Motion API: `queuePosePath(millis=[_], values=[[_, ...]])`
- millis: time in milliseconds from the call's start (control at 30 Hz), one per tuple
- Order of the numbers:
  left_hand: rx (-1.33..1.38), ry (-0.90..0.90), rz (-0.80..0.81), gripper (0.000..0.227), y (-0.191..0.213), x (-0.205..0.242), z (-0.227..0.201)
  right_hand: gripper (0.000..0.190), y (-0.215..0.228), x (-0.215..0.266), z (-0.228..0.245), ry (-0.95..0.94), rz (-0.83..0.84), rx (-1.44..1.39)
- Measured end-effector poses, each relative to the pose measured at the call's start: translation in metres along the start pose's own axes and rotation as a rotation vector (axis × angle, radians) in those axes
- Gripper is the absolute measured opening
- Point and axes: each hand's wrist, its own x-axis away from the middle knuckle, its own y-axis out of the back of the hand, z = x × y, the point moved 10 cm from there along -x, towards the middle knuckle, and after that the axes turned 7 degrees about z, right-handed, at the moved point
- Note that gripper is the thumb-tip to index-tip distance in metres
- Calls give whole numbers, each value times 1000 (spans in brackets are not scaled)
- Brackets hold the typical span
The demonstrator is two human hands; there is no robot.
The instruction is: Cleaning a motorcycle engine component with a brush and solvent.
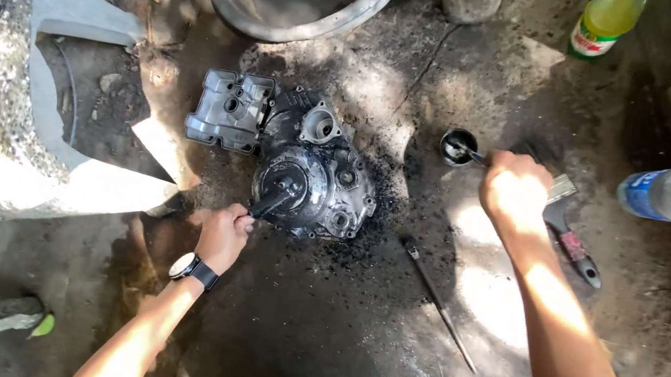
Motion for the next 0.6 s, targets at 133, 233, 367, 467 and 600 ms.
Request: queuePosePath(millis=[133,233,367,467,600], values=[[13,31,38,8,-2,0,7,24,39,28,-2,-8,-2,-81],[-16,41,49,9,-2,0,7,24,46,54,-15,-132,40,-207],[0,110,66,8,-1,2,9,26,-23,90,17,-171,271,-761],[25,139,86,8,-3,2,11,24,-46,100,83,-188,440,-992],[67,155,86,9,-2,4,14,24,-78,87,142,-23,442,-952]])
